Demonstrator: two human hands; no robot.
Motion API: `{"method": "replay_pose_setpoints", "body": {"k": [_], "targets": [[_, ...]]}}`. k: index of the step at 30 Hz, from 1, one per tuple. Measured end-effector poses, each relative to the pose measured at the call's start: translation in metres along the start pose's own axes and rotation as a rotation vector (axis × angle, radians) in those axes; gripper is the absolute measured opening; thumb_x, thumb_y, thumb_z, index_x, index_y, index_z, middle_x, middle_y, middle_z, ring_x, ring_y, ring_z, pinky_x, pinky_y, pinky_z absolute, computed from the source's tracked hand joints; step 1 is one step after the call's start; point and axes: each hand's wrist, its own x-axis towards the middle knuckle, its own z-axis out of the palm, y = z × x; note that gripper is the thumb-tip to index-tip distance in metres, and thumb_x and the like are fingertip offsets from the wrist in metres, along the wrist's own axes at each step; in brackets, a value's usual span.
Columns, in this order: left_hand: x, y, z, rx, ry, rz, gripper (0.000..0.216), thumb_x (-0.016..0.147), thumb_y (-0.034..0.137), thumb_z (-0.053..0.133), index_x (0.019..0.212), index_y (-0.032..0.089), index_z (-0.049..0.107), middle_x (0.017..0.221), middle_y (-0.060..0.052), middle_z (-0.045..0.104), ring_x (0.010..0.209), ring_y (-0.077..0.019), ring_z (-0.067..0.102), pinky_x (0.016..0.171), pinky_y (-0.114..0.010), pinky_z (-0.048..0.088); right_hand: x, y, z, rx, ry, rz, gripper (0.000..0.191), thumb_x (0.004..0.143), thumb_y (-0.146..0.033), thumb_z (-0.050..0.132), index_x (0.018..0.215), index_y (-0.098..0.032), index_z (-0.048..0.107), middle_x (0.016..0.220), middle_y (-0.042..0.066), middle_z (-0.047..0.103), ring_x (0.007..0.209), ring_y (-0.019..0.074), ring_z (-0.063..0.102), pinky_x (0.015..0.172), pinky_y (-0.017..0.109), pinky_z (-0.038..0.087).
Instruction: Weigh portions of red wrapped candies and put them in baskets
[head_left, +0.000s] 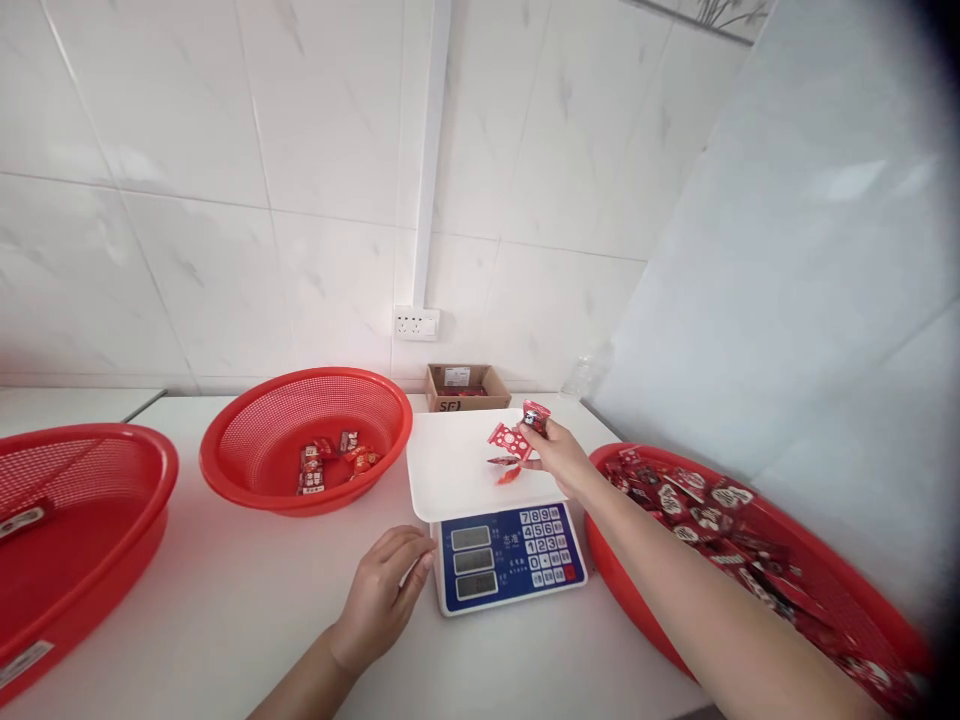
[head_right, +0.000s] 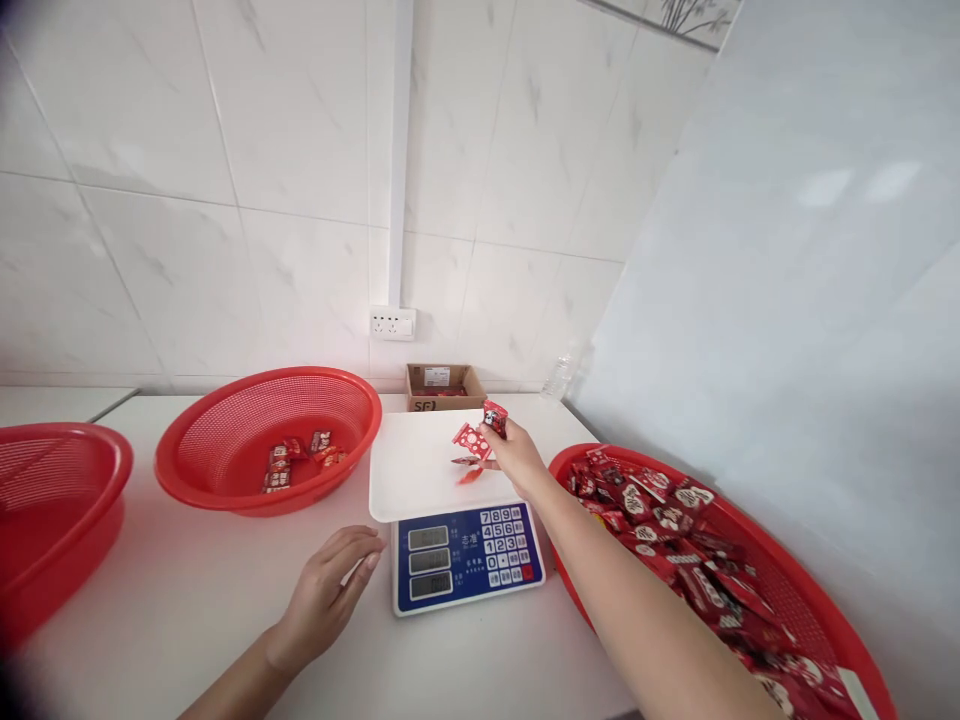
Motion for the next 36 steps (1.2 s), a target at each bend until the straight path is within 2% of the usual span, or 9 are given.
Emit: {"method": "replay_pose_setpoints", "body": {"k": [4,8,13,16,21,26,28,31,36], "targets": [[0.001,0.001,0.0,-0.009,0.004,-0.001,0.016,0.089,0.017,0.046,0.097,0.019,0.06,0.086,-0.006,0.065,0.085,-0.0164,0.06,0.074,-0.028,0.051,0.005,0.005,0.006,-0.087,0.005,-0.021,0.019,0.08,-0.033,0.051,0.093,-0.02,0.056,0.097,0.006,0.067,0.084,0.0189,0.064,0.061,0.03,0.057],[0.002,0.003,-0.001,-0.013,0.003,0.005,0.016,0.089,0.018,0.046,0.098,0.019,0.06,0.085,-0.006,0.066,0.084,-0.0169,0.061,0.073,-0.029,0.051,0.009,0.008,-0.001,-0.25,0.036,-0.085,0.024,0.081,-0.038,0.049,0.096,-0.021,0.057,0.097,0.005,0.067,0.086,0.0187,0.064,0.067,0.029,0.053],[0.0,0.003,-0.001,-0.018,-0.007,-0.007,0.016,0.09,0.018,0.045,0.098,0.019,0.059,0.085,-0.007,0.065,0.084,-0.0174,0.061,0.072,-0.029,0.051,0.01,0.013,-0.014,-0.55,0.07,-0.128,0.007,0.073,-0.027,0.055,0.074,-0.02,0.058,0.076,0.004,0.066,0.08,0.0203,0.06,0.068,0.029,0.043],[0.0,0.003,-0.001,-0.016,-0.025,-0.011,0.017,0.09,0.019,0.044,0.098,0.019,0.059,0.085,-0.007,0.065,0.084,-0.0175,0.061,0.072,-0.03,0.051,0.006,0.015,-0.018,-0.655,0.047,-0.131,0.006,0.073,-0.025,0.055,0.069,-0.021,0.055,0.069,0.002,0.064,0.073,0.0189,0.06,0.064,0.028,0.039],[0.0,0.002,0.0,-0.019,-0.051,-0.024,0.018,0.091,0.019,0.043,0.099,0.019,0.059,0.087,-0.008,0.065,0.086,-0.018,0.06,0.074,-0.03,0.051,-0.003,0.02,-0.023,-0.663,-0.067,-0.113,0.009,0.077,-0.027,0.051,0.08,-0.021,0.056,0.078,0.0,0.068,0.061,0.0123,0.061,0.059,0.024,0.042],[0.001,0.001,0.001,0.0,-0.053,-0.017,0.017,0.091,0.02,0.044,0.098,0.019,0.059,0.087,-0.007,0.066,0.085,-0.0176,0.061,0.074,-0.028,0.051,-0.008,0.023,-0.036,-0.697,-0.104,-0.098,0.021,0.079,-0.032,0.049,0.092,-0.019,0.06,0.078,0.001,0.07,0.061,0.0127,0.064,0.058,0.023,0.046],[0.001,0.0,0.001,0.013,-0.048,-0.011,0.017,0.091,0.021,0.044,0.097,0.019,0.06,0.087,-0.007,0.066,0.085,-0.0172,0.062,0.073,-0.027,0.051,-0.01,0.022,-0.046,-0.756,-0.095,-0.108,0.029,0.079,-0.039,0.051,0.098,-0.02,0.061,0.082,0.003,0.071,0.068,0.0158,0.065,0.065,0.026,0.047],[0.001,-0.001,0.0,0.032,-0.039,-0.016,0.017,0.09,0.022,0.044,0.095,0.019,0.06,0.087,-0.007,0.066,0.084,-0.0171,0.062,0.072,-0.026,0.052,-0.012,0.021,-0.073,-0.868,0.002,-0.115,0.037,0.08,-0.042,0.048,0.107,-0.02,0.06,0.098,0.008,0.069,0.09,0.0224,0.063,0.08,0.033,0.044],[0.002,-0.006,0.001,0.049,-0.026,0.003,0.017,0.09,0.024,0.045,0.095,0.019,0.061,0.089,-0.007,0.066,0.085,-0.0173,0.062,0.072,-0.026,0.052,-0.018,0.037,-0.147,-1.006,0.135,-0.011,0.032,0.082,-0.034,0.044,0.105,-0.019,0.06,0.108,0.009,0.066,0.102,0.0242,0.059,0.088,0.035,0.04]]}}
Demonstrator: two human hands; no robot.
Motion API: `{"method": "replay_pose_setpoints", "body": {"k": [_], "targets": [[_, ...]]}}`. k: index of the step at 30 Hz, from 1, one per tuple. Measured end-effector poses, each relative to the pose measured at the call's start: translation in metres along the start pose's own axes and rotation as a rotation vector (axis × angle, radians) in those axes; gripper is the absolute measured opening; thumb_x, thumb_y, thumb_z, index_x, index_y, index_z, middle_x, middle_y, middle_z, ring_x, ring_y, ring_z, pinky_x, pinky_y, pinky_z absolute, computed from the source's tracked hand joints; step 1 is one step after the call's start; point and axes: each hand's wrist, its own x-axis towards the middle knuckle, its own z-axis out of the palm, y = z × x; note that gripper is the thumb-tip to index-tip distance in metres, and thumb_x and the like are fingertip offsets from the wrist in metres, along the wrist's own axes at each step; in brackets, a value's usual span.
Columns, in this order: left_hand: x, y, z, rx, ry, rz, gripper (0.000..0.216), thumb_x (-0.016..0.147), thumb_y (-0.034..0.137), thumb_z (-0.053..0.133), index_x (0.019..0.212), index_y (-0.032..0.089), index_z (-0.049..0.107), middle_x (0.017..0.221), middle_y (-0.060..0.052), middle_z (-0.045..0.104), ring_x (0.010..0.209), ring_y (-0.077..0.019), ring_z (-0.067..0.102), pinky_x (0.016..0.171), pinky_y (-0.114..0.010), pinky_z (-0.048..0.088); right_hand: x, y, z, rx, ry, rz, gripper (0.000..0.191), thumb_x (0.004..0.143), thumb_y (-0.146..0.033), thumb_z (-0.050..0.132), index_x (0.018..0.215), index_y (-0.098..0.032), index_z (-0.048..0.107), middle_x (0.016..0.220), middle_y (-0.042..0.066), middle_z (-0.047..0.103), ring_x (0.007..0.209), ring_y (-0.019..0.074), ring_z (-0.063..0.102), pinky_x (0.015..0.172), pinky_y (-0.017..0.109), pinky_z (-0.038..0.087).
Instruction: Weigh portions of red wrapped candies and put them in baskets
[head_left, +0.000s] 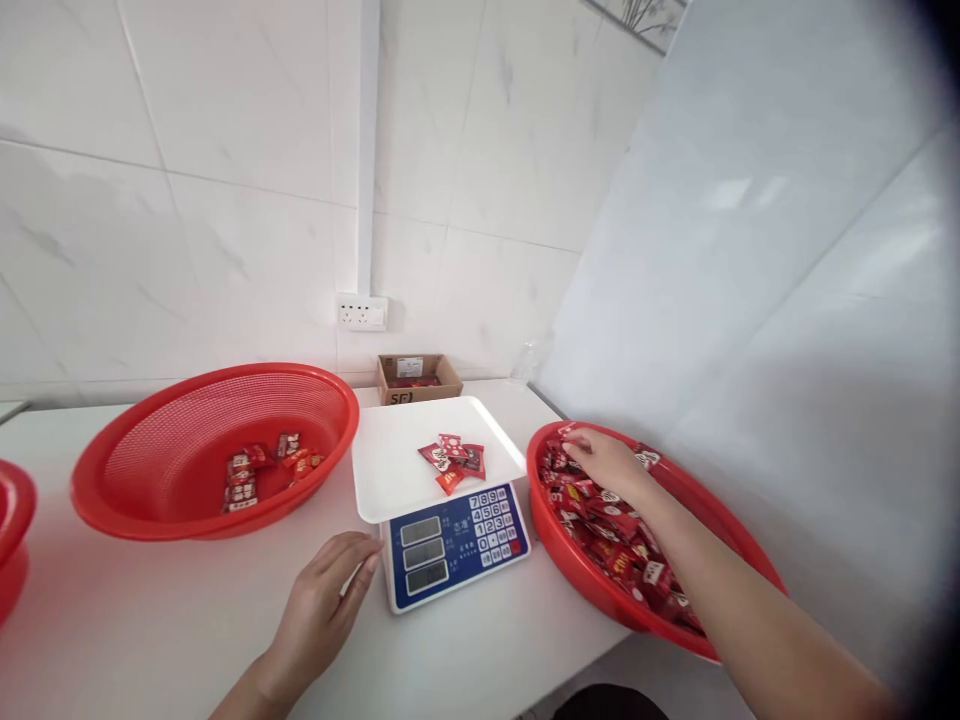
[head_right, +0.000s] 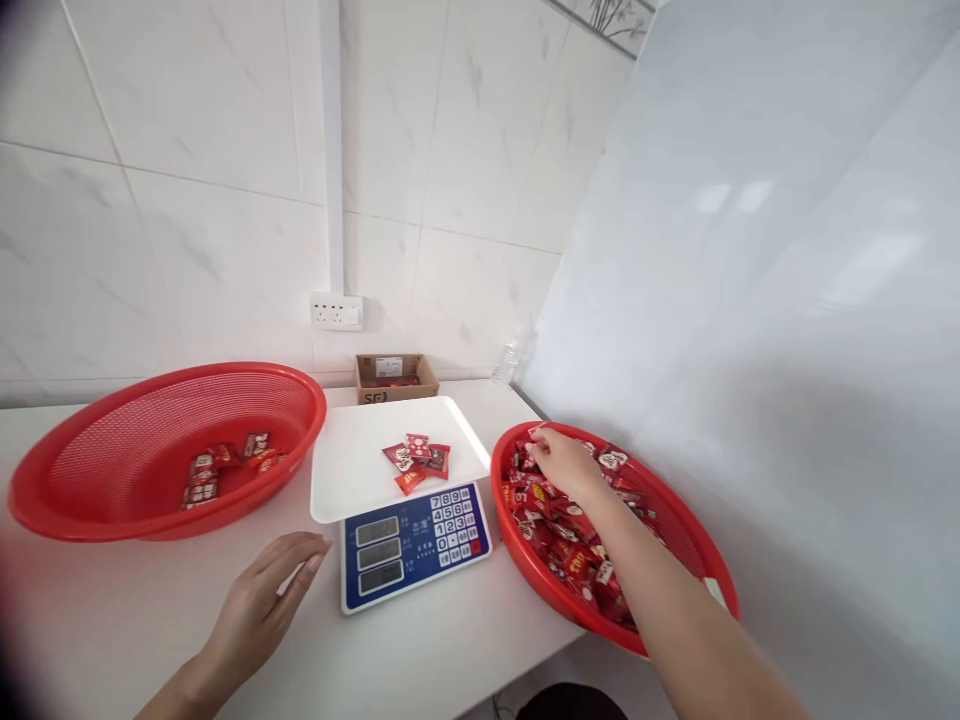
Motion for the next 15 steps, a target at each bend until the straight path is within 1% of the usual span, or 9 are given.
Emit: {"method": "replay_pose_setpoints", "body": {"k": [3,6,9,12,13,15], "targets": [[-0.001,-0.002,0.001,0.002,0.002,0.019,0.018,0.09,0.025,0.045,0.095,0.02,0.061,0.088,-0.007,0.066,0.084,-0.0174,0.063,0.072,-0.025,0.052,-0.013,0.043,-0.003,-0.054,-0.071,0.073,0.032,0.078,-0.032,0.05,0.105,-0.018,0.06,0.11,0.01,0.065,0.103,0.0258,0.058,0.089,0.037,0.041],[-0.002,-0.003,0.002,0.017,0.005,0.023,0.019,0.089,0.027,0.045,0.095,0.02,0.062,0.088,-0.006,0.067,0.083,-0.0172,0.063,0.071,-0.025,0.053,-0.035,0.067,0.0,-0.059,-0.157,0.089,0.041,0.072,-0.033,0.058,0.109,-0.017,0.06,0.118,0.011,0.061,0.11,0.0269,0.055,0.091,0.036,0.041],[-0.002,-0.004,0.002,0.027,0.006,0.024,0.019,0.089,0.029,0.046,0.094,0.021,0.063,0.088,-0.005,0.067,0.083,-0.0167,0.064,0.071,-0.023,0.053,-0.054,0.075,-0.001,-0.012,-0.241,0.042,0.037,0.072,-0.033,0.058,0.106,-0.019,0.061,0.116,0.008,0.063,0.107,0.0258,0.057,0.091,0.034,0.042],[-0.002,-0.006,0.003,0.029,0.021,0.026,0.021,0.089,0.031,0.045,0.093,0.021,0.063,0.087,-0.005,0.068,0.082,-0.0166,0.065,0.07,-0.022,0.053,-0.06,0.077,-0.011,0.136,-0.355,-0.021,0.03,0.073,-0.032,0.054,0.1,-0.021,0.062,0.108,0.005,0.067,0.101,0.0242,0.06,0.087,0.034,0.045],[-0.002,-0.006,0.003,0.029,0.023,0.027,0.022,0.089,0.032,0.045,0.093,0.021,0.064,0.087,-0.005,0.068,0.081,-0.0166,0.065,0.07,-0.022,0.053,-0.059,0.078,-0.015,0.185,-0.361,-0.021,0.029,0.075,-0.033,0.053,0.1,-0.02,0.061,0.108,0.006,0.066,0.101,0.0234,0.06,0.087,0.033,0.045],[-0.001,-0.006,0.004,0.026,0.023,0.031,0.022,0.089,0.033,0.045,0.092,0.021,0.064,0.086,-0.005,0.068,0.081,-0.0166,0.065,0.07,-0.022,0.053,-0.054,0.085,-0.023,0.222,-0.293,0.028,0.034,0.078,-0.035,0.049,0.106,-0.019,0.058,0.115,0.007,0.063,0.105,0.0214,0.058,0.089,0.031,0.044]]}}
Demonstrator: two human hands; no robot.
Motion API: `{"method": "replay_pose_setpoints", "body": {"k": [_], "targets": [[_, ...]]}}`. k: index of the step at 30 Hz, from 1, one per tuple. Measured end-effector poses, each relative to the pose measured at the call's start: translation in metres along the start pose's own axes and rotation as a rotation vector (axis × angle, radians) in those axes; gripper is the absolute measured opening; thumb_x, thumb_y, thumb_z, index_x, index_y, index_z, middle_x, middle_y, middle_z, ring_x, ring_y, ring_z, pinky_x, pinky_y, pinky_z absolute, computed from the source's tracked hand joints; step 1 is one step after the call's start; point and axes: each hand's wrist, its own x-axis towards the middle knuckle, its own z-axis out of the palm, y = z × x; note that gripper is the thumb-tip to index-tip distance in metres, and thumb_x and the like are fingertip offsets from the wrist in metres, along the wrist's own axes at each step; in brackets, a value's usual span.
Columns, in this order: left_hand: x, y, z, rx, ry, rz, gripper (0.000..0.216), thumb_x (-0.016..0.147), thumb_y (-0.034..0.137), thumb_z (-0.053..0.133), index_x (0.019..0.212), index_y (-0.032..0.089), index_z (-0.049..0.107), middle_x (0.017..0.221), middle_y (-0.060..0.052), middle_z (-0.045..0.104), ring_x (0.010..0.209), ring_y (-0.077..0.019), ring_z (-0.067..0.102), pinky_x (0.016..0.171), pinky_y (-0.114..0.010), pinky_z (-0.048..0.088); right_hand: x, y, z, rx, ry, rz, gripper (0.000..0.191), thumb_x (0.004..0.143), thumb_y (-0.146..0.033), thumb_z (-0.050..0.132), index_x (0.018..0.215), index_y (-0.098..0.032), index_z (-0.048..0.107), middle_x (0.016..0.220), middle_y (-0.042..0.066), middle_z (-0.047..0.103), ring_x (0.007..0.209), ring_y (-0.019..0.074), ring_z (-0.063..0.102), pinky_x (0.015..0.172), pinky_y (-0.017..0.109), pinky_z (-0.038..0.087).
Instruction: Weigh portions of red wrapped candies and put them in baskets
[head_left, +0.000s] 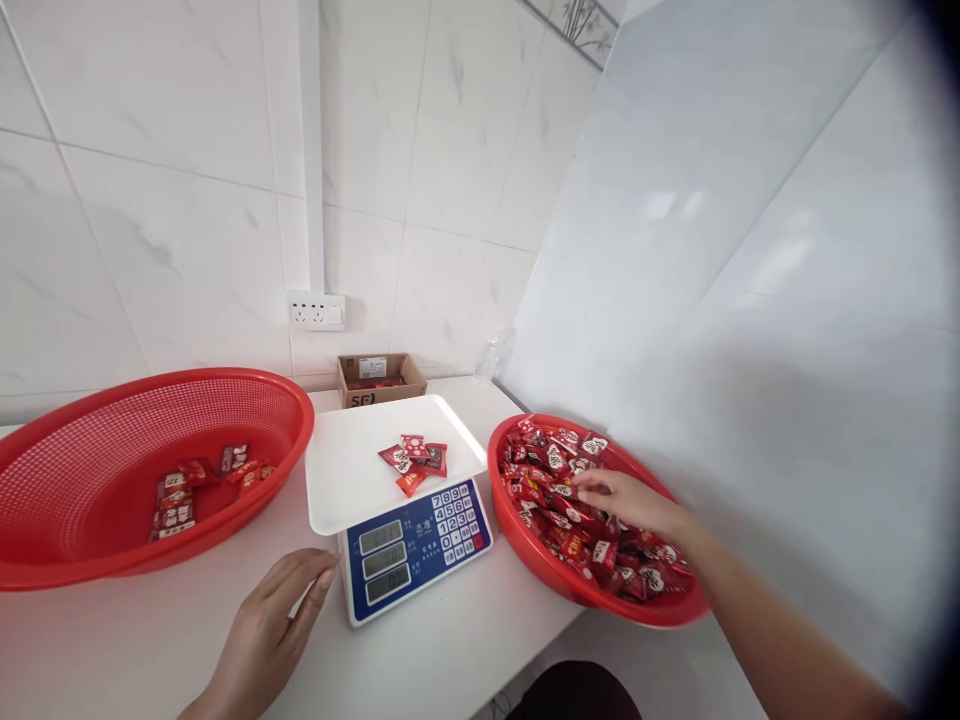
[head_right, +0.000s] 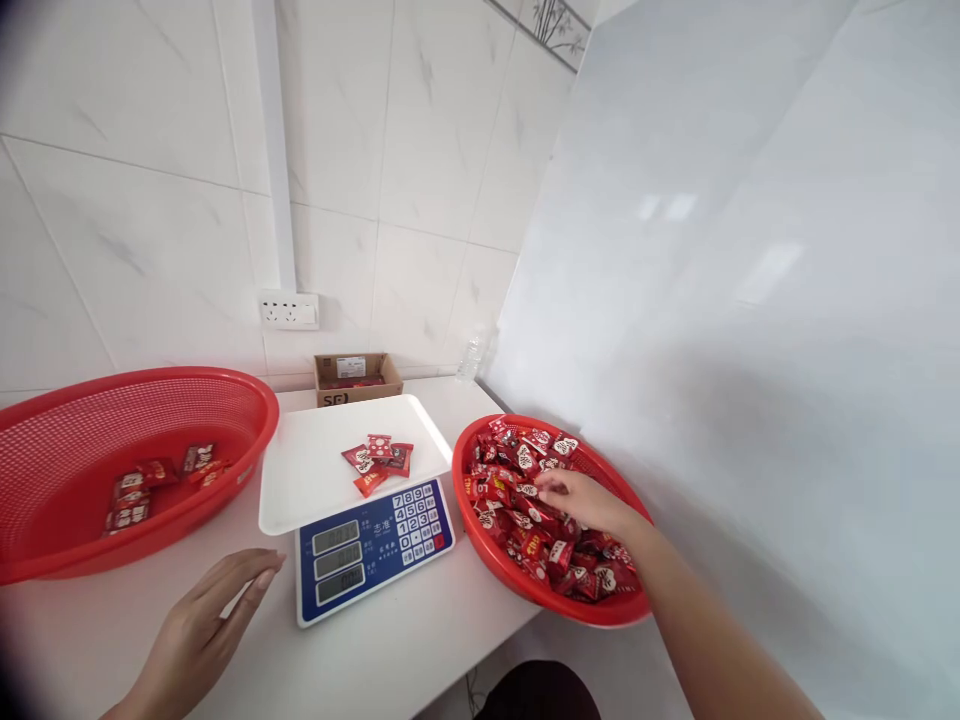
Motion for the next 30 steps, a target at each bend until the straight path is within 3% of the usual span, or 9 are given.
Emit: {"method": "replay_pose_setpoints", "body": {"k": [3,8,13,19,23,26,30], "targets": [[0.001,-0.001,0.0,0.0,-0.006,-0.004,0.022,0.089,0.033,0.045,0.091,0.021,0.063,0.086,-0.005,0.068,0.08,-0.0163,0.065,0.069,-0.021,0.053,0.006,0.014,-0.007,-0.07,0.157,0.136,0.043,0.078,-0.036,0.048,0.117,-0.017,0.054,0.126,0.009,0.056,0.114,0.0222,0.052,0.097,0.032,0.038],[0.002,-0.001,0.0,0.006,-0.005,-0.023,0.024,0.089,0.036,0.045,0.089,0.021,0.063,0.085,-0.004,0.068,0.078,-0.016,0.065,0.066,-0.02,0.053,0.009,0.036,0.006,-0.119,0.207,0.285,0.043,0.07,-0.033,0.059,0.108,-0.014,0.061,0.116,0.016,0.061,0.112,0.0313,0.053,0.095,0.042,0.038],[0.003,0.002,0.0,0.0,-0.02,-0.026,0.025,0.089,0.037,0.044,0.088,0.022,0.064,0.084,-0.003,0.068,0.075,-0.0153,0.066,0.064,-0.019,0.053,0.004,0.029,0.007,-0.032,0.181,0.204,0.024,0.07,-0.026,0.055,0.09,-0.018,0.065,0.101,0.006,0.068,0.095,0.0226,0.062,0.082,0.031,0.046],[0.006,0.003,-0.001,0.01,0.006,-0.016,0.027,0.089,0.039,0.044,0.086,0.022,0.064,0.081,-0.003,0.069,0.072,-0.0146,0.066,0.062,-0.018,0.053,-0.004,-0.008,-0.006,0.235,0.18,0.034,0.032,0.074,-0.041,0.055,0.099,-0.022,0.063,0.112,0.004,0.064,0.102,0.0197,0.059,0.086,0.029,0.044],[0.004,0.002,0.0,0.01,-0.006,-0.033,0.027,0.089,0.04,0.043,0.087,0.022,0.064,0.082,-0.003,0.069,0.072,-0.015,0.066,0.062,-0.019,0.054,-0.007,-0.02,-0.014,0.15,0.231,0.086,0.033,0.076,-0.045,0.052,0.097,-0.022,0.064,0.107,0.006,0.067,0.099,0.0224,0.06,0.088,0.034,0.043],[0.003,0.0,0.0,0.01,-0.016,-0.032,0.027,0.09,0.039,0.043,0.088,0.021,0.064,0.083,-0.004,0.069,0.073,-0.0153,0.066,0.063,-0.019,0.054,-0.005,-0.005,-0.016,-0.014,0.217,0.171,0.033,0.074,-0.047,0.053,0.092,-0.023,0.066,0.101,0.006,0.069,0.095,0.0257,0.062,0.085,0.037,0.044],[0.002,0.0,0.0,0.002,-0.031,-0.032,0.026,0.09,0.038,0.044,0.089,0.021,0.063,0.083,-0.004,0.069,0.074,-0.0146,0.066,0.064,-0.018,0.053,0.0,0.034,-0.005,-0.094,0.209,0.279,0.046,0.061,-0.038,0.066,0.103,-0.019,0.064,0.114,0.013,0.064,0.106,0.0331,0.056,0.091,0.042,0.039]]}}
